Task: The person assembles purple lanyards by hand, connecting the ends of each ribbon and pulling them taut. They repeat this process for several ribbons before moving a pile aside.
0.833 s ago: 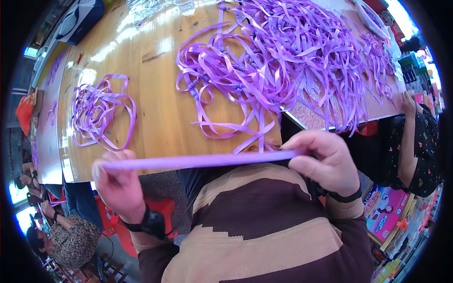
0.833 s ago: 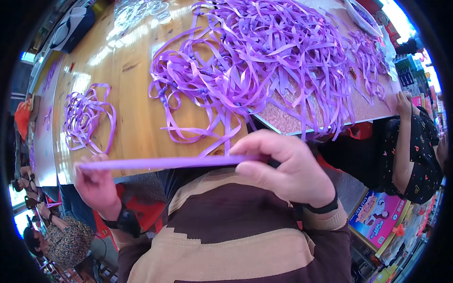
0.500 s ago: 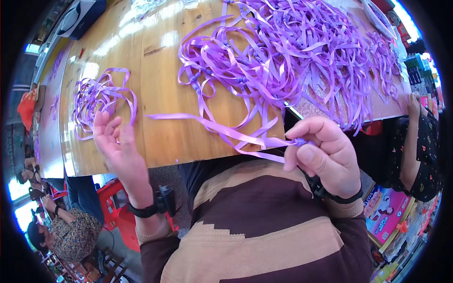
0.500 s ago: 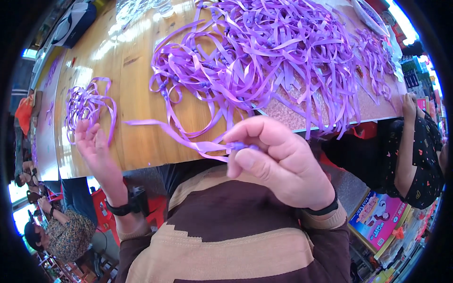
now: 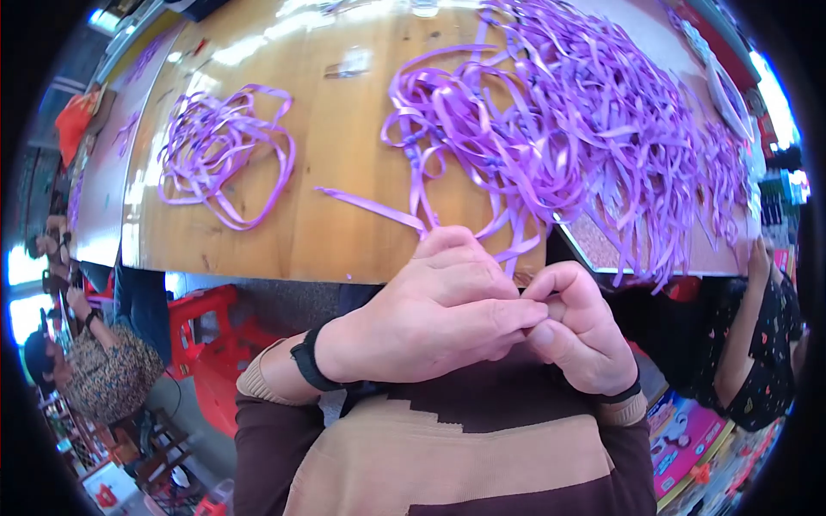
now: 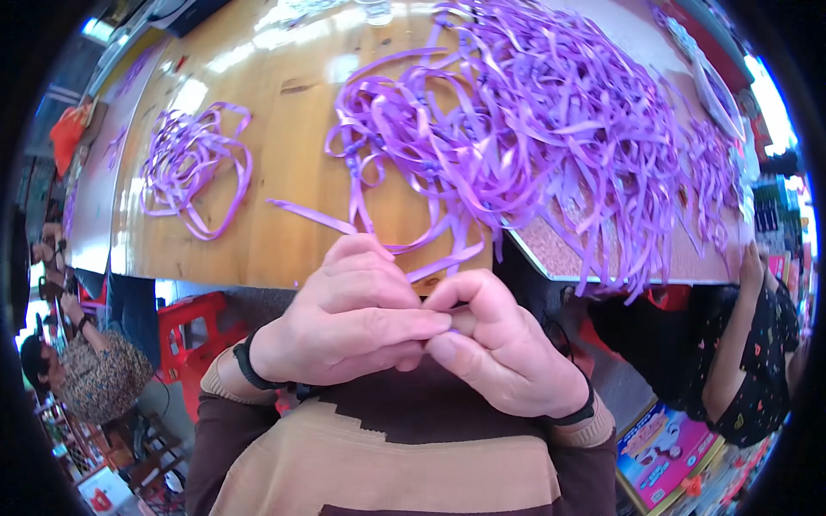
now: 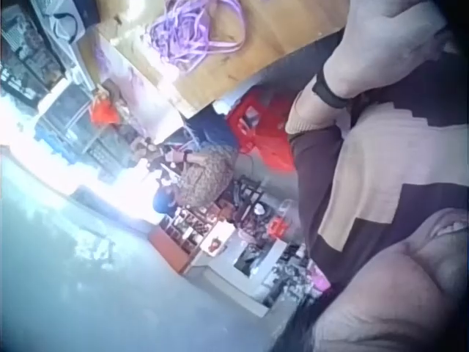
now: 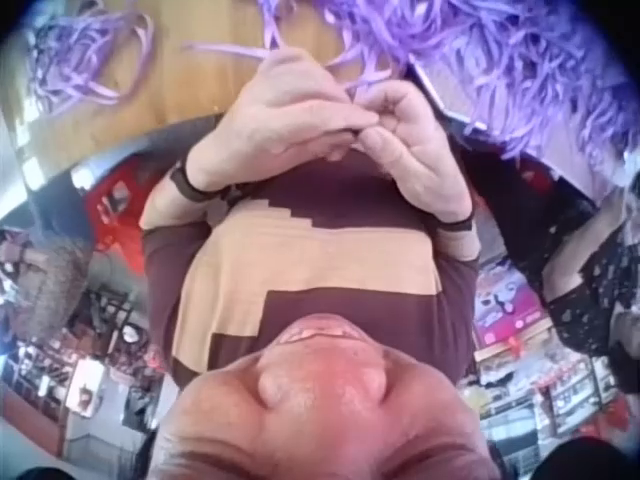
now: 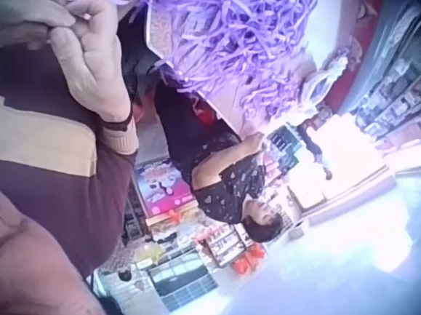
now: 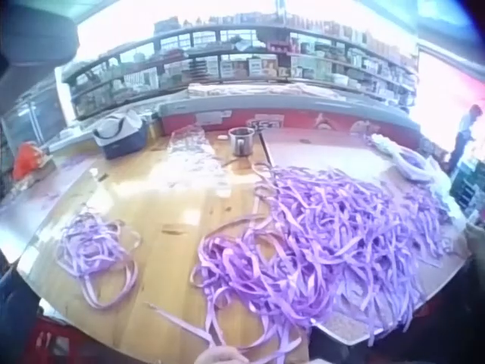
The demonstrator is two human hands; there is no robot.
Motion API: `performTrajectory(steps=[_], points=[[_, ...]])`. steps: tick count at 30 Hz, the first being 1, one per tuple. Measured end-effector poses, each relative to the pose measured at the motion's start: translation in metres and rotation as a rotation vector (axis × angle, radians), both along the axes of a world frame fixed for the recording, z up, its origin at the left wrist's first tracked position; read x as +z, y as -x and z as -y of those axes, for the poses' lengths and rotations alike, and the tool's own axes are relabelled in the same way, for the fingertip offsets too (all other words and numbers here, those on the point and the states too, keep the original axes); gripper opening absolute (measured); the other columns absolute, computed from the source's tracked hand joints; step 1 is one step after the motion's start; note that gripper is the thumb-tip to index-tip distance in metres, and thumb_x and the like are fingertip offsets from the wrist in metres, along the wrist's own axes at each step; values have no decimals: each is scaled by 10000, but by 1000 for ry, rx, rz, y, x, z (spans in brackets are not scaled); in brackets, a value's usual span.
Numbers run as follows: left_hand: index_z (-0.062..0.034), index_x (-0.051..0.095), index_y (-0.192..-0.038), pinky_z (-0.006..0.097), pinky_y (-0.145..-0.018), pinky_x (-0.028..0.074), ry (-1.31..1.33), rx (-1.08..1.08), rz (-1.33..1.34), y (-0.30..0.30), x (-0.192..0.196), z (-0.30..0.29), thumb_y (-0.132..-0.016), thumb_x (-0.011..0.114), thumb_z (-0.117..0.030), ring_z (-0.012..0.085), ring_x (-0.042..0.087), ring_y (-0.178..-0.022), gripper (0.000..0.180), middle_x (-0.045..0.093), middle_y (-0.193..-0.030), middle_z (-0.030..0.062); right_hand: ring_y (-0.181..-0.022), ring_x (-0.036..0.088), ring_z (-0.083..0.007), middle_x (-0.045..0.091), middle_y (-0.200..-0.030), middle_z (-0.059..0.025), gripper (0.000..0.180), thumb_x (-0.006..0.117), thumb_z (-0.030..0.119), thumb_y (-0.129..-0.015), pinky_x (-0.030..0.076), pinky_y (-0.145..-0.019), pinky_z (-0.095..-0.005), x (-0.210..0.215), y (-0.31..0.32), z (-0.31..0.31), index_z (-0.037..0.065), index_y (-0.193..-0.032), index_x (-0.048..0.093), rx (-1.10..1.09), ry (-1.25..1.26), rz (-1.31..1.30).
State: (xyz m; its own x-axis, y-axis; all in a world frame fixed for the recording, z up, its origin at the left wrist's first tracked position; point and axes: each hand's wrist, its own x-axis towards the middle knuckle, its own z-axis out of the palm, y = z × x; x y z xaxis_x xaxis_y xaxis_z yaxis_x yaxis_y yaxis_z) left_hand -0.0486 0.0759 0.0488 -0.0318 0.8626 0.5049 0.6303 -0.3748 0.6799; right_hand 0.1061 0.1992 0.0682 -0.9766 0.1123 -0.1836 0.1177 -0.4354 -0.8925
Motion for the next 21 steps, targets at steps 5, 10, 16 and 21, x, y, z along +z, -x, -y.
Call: performTrajectory(steps=[5, 10, 16, 21], points=[[-83, 628, -832, 356, -741, 419, -74, 167, 58, 11, -5, 16, -609, 668, 38, 178, 529, -659, 257, 546, -729, 2, -653, 574, -133, 596, -717, -114, 73, 400, 40, -881, 446, -633, -215, 6, -12, -15, 13, -948, 394, -223, -133, 129], [-28, 574, -732, 257, -617, 401, -39, 547, 465, 51, -3, 79, -657, 541, 115, 148, 497, -676, 165, 518, -720, 55, -392, 321, -66, 393, -471, 8, 62, 427, 102, -873, 273, -433, -207, -1, -38, -84, 41, -870, 436, -715, -235, -119], [10, 541, -766, 292, -757, 426, -215, 849, 487, 96, 1, 144, -761, 443, 66, 144, 493, -697, 113, 513, -754, 67, -413, 253, -43, 305, -480, 47, 189, 387, 105, -921, 239, -457, -206, -5, -85, -143, -3, -1053, 468, -996, -120, -189], [-28, 520, -903, 350, -869, 382, -417, 790, 773, 131, -5, 196, -818, 485, -78, 156, 481, -763, 105, 485, -799, 43, -456, 270, -44, 313, -539, 39, 225, 383, 99, -926, 262, -500, -210, -18, -118, -183, -27, -1107, 427, -952, -9, -275]])
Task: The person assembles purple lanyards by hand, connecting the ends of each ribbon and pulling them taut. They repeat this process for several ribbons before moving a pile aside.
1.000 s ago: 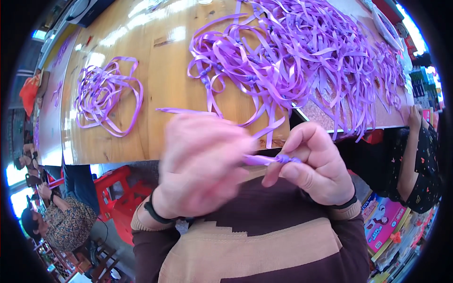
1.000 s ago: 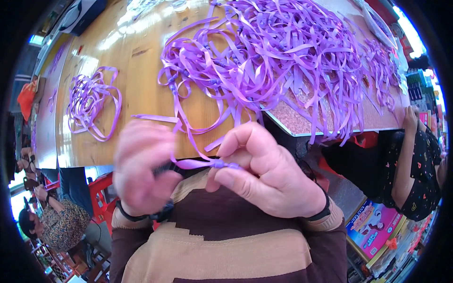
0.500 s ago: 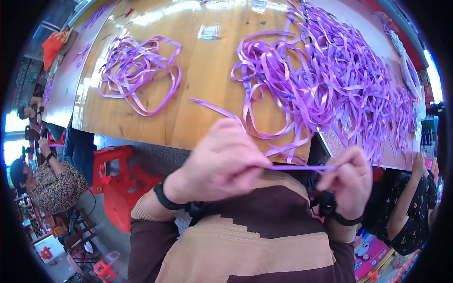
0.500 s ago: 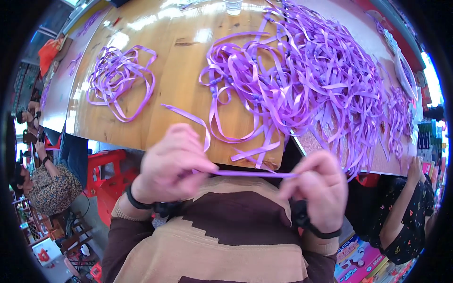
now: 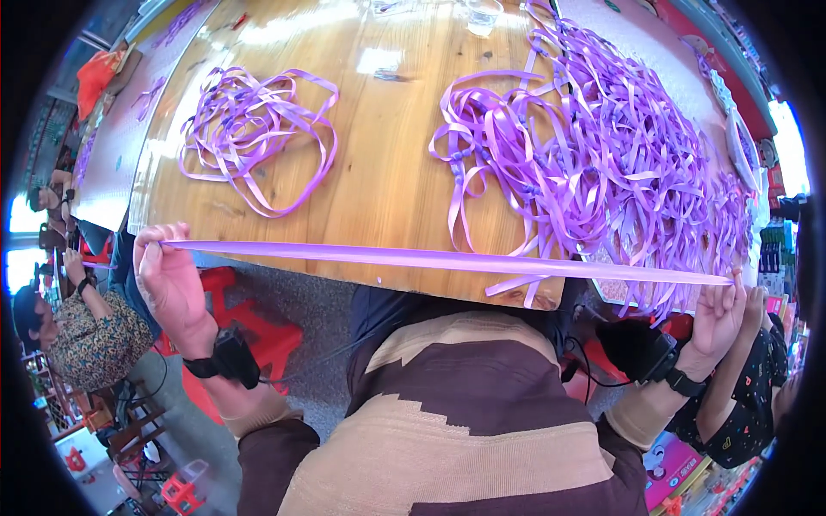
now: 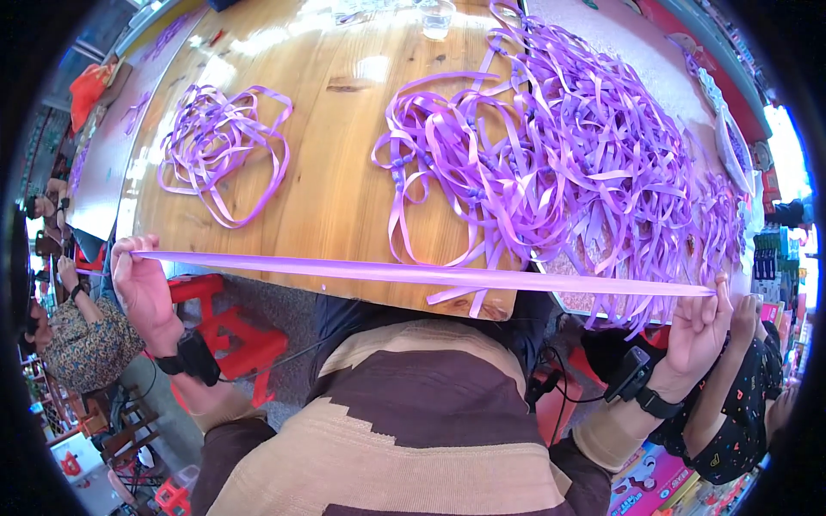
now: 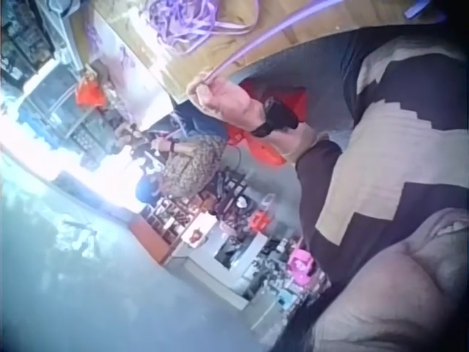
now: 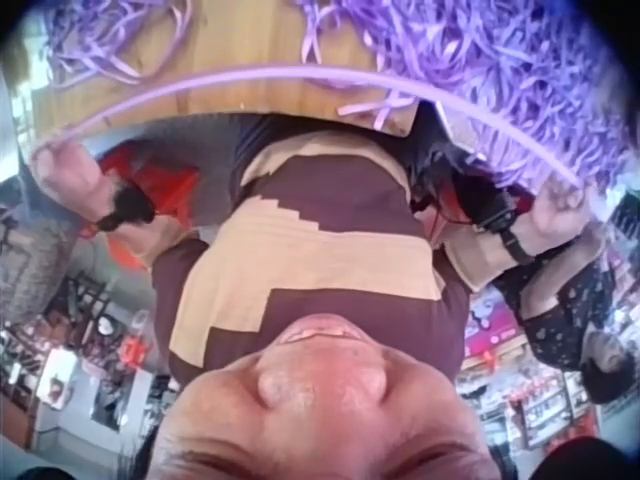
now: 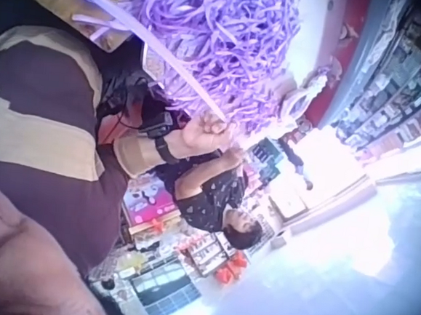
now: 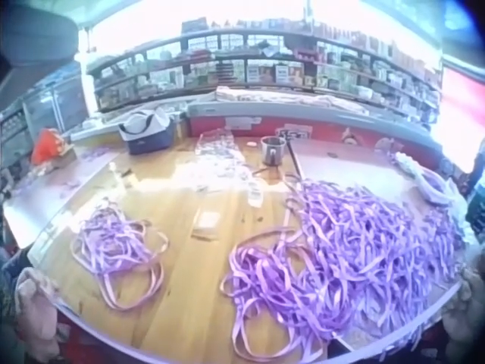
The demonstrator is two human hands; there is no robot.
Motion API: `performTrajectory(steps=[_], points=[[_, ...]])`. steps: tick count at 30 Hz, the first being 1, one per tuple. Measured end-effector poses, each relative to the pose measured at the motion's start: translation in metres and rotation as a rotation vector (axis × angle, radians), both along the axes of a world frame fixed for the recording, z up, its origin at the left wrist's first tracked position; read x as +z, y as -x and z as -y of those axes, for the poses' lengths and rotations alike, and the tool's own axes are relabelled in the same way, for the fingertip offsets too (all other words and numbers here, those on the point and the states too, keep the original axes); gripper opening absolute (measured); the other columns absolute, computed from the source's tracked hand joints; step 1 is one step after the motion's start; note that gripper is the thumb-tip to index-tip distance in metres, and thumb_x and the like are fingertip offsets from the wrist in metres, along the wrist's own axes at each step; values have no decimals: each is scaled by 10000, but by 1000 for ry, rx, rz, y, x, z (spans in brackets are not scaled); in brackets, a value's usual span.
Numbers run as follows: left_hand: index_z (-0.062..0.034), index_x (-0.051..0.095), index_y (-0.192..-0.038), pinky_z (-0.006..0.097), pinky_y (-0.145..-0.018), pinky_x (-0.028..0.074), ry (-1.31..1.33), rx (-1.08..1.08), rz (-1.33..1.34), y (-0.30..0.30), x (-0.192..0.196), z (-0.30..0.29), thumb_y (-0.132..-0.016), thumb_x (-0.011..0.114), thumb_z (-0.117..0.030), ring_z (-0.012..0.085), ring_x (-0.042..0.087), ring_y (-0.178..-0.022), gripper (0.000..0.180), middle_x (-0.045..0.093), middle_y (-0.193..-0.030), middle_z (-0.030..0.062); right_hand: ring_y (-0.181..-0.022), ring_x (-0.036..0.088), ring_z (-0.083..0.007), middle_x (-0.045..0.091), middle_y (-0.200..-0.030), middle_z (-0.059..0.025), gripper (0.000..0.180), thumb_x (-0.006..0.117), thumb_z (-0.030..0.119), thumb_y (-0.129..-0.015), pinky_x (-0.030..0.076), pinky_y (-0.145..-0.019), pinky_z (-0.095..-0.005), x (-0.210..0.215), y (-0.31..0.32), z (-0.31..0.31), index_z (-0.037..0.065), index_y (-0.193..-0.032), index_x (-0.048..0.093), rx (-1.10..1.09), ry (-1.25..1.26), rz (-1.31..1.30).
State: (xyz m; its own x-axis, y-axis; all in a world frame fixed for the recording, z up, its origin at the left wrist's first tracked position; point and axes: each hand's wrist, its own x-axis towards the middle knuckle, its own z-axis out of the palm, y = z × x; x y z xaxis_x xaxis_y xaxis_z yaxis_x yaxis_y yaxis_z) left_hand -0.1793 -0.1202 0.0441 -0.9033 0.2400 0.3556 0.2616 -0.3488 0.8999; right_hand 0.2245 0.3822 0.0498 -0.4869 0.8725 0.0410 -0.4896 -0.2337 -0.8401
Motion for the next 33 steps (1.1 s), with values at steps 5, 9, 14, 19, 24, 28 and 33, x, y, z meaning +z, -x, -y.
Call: performTrajectory(steps=[5, 9, 14, 19, 24, 28, 33], points=[[-69, 484, -903, 328, -821, 339, -427, -312, 307, -11, -7, -17, -789, 554, -97, 138, 406, -734, 136, 393, -747, -3, -517, 328, -64, 390, -661, -13, 202, 405, 78, -915, 296, -554, -224, -2, 13, 2, -66, -1051, 439, 178, 36, -218], [-69, 470, -949, 318, -802, 349, -588, -398, 400, -20, -9, -31, -772, 570, -56, 140, 426, -759, 203, 427, -811, 15, -606, 374, -92, 424, -731, -29, 129, 444, 64, -896, 332, -625, -249, -1, -5, -4, -44, -966, 455, 168, 77, -252], [-58, 503, -969, 308, -756, 363, -614, -378, 355, -26, -10, -39, -813, 571, -73, 137, 445, -777, 171, 459, -826, 22, -653, 389, -96, 446, -924, -54, 190, 433, 57, -898, 338, -657, -263, 5, -18, 1, -39, -1060, 416, 190, 44, -365], [-55, 533, -962, 292, -711, 361, -648, -367, 298, -35, -8, -51, -819, 571, -84, 137, 452, -759, 151, 475, -814, 24, -677, 394, -111, 460, -924, -62, 221, 398, 95, -916, 348, -664, -258, 2, -20, 5, -30, -1098, 419, 152, 61, -420], [-49, 534, -927, 283, -686, 364, -295, -474, 238, -48, -8, -94, -800, 556, -53, 144, 454, -725, 128, 476, -806, 31, -614, 435, -117, 538, -759, -75, 254, 508, 60, -848, 370, -565, -206, 14, 12, 70, -17, -1086, 466, -20, -96, 75], [-14, 528, -960, 297, -735, 392, -21, -690, 77, -86, 0, -131, -751, 569, -21, 180, 501, -801, 213, 526, -883, 71, -617, 575, -105, 619, -752, -97, 135, 631, -15, -710, 443, -571, -204, 48, 115, 169, -42, -839, 605, 271, -394, 458], [54, 473, -1121, 370, -956, 315, 218, -1058, -146, -123, 19, -196, -806, 580, -206, 263, 443, -1112, 422, 491, -1132, 179, -544, 531, -147, 594, -675, -66, 178, 665, -20, -665, 380, -499, -246, 55, 135, 171, -6, -839, 628, 517, -963, 427]])
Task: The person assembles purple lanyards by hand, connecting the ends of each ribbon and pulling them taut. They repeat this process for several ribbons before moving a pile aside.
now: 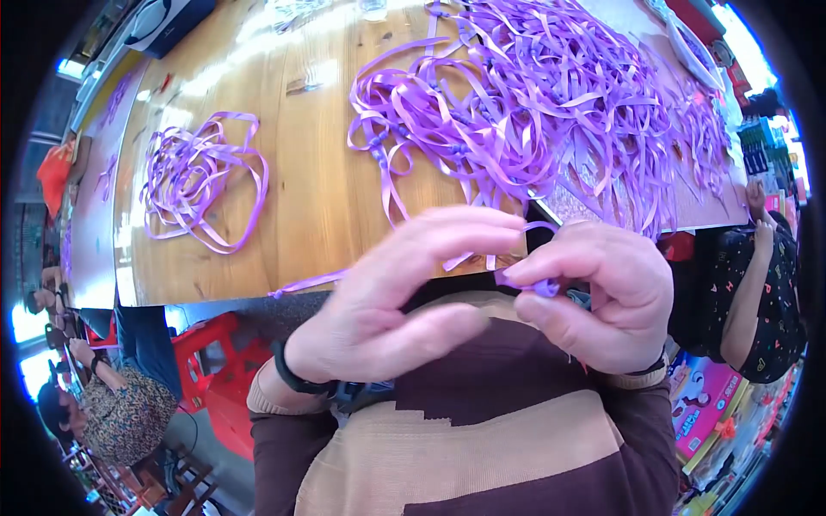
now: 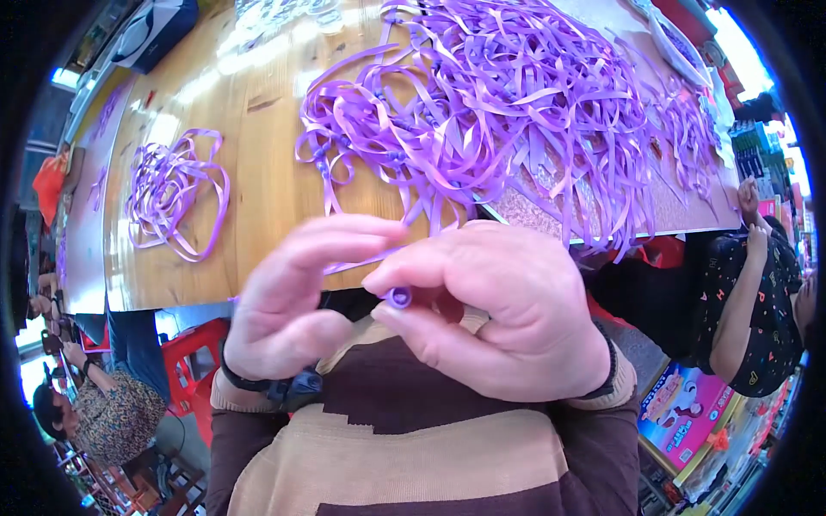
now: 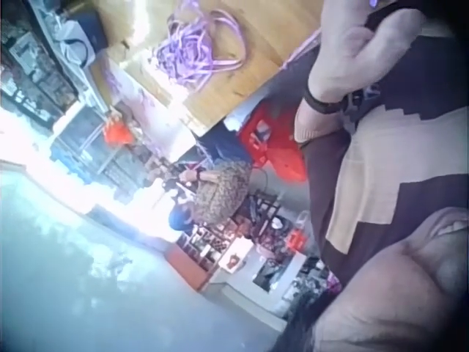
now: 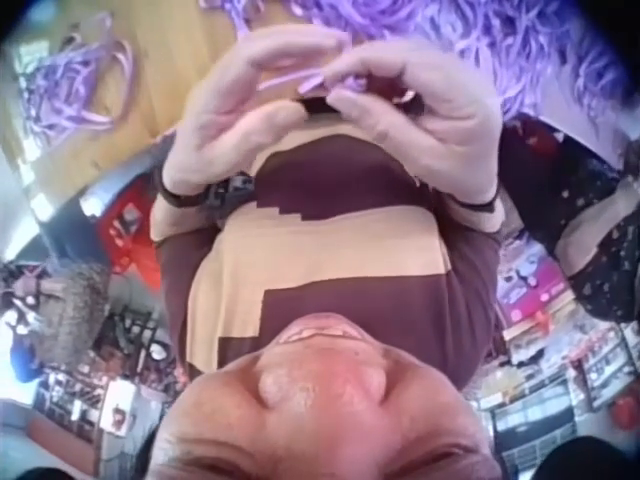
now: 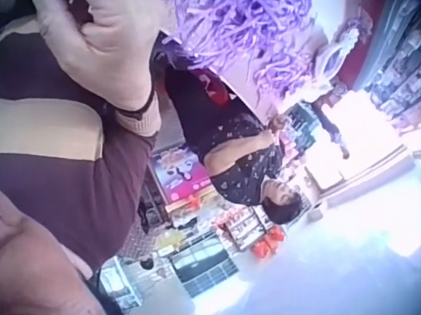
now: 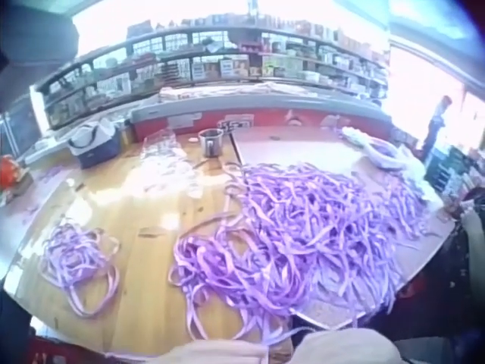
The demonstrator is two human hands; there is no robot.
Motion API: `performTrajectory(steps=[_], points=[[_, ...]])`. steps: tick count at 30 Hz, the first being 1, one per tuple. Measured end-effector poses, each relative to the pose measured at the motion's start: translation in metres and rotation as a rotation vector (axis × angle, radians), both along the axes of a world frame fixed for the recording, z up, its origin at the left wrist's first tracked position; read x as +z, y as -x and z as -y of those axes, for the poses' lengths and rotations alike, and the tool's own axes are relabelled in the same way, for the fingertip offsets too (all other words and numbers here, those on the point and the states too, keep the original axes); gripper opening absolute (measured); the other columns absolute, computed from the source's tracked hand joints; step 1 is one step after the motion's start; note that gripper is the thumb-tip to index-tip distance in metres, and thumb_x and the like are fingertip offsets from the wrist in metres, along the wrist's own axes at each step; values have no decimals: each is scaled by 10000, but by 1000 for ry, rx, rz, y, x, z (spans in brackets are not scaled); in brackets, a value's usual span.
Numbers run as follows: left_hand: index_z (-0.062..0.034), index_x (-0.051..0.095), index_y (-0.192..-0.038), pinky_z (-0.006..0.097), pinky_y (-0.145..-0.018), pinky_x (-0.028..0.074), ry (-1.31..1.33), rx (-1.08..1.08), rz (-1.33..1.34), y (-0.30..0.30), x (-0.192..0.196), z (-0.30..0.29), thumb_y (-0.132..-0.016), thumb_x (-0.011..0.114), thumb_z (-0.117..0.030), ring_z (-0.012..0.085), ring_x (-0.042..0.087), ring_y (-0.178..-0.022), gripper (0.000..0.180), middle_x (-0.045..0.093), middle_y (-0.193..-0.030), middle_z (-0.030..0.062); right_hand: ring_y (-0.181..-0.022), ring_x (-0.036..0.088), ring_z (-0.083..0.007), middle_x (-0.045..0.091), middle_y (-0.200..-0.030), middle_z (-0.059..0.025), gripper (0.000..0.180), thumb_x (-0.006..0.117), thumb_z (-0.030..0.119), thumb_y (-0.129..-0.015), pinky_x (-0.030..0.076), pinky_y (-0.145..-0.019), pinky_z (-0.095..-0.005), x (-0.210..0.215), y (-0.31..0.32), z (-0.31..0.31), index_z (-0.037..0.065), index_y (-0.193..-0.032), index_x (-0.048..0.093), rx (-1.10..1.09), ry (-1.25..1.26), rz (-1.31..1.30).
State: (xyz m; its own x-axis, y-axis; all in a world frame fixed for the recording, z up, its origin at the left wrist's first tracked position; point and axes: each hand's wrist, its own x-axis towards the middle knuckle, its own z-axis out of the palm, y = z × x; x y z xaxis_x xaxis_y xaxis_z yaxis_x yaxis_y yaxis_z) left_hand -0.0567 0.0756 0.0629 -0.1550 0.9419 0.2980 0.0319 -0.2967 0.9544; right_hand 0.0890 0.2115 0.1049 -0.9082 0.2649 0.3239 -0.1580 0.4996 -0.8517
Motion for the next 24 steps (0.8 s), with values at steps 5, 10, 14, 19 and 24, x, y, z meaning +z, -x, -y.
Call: performTrajectory(steps=[5, 10, 14, 19, 24], points=[[24, 438, -1195, 317, -909, 374, 129, -214, 236, -7, -9, -7, -856, 555, -153, 186, 502, -1042, 399, 527, -1114, 113, -514, 514, -122, 582, -651, -46, 174, 675, 10, -673, 369, -467, -231, -5, -8, 0, 23, -842, 638, -47, 25, 68], [17, 505, -1111, 259, -806, 420, 204, -210, 373, -12, -10, -10, -868, 553, -141, 108, 528, -898, 294, 567, -980, 59, -491, 501, -98, 585, -652, -27, 163, 683, 27, -684, 358, -445, -221, -11, -7, -4, 37, -841, 642, -51, 17, 57], [8, 574, -986, 219, -697, 422, 201, -183, 243, -1, -11, -8, -873, 545, -114, 69, 517, -793, 168, 571, -854, 15, -508, 507, -97, 591, -668, -47, 147, 676, 12, -686, 359, -456, -211, -17, -5, -5, 7, -827, 634, -22, 140, 71], [24, 598, -884, 227, -689, 406, 430, -116, 381, 7, 1, 7, -859, 546, -117, 100, 527, -764, 153, 584, -800, 47, -609, 533, -96, 548, -712, -75, 122, 532, 101, -854, 415, -536, -224, -22, -18, -17, -18, -885, 525, -269, 560, -256], [37, 588, -914, 229, -748, 457, 445, 286, 253, 37, -8, 56, -867, 511, -55, 114, 581, -830, 129, 616, -887, 71, -928, 489, -213, 487, -970, -110, 187, 436, 159, -919, 372, -890, -340, -19, -59, -86, -6, -983, 497, -214, 920, -543]])
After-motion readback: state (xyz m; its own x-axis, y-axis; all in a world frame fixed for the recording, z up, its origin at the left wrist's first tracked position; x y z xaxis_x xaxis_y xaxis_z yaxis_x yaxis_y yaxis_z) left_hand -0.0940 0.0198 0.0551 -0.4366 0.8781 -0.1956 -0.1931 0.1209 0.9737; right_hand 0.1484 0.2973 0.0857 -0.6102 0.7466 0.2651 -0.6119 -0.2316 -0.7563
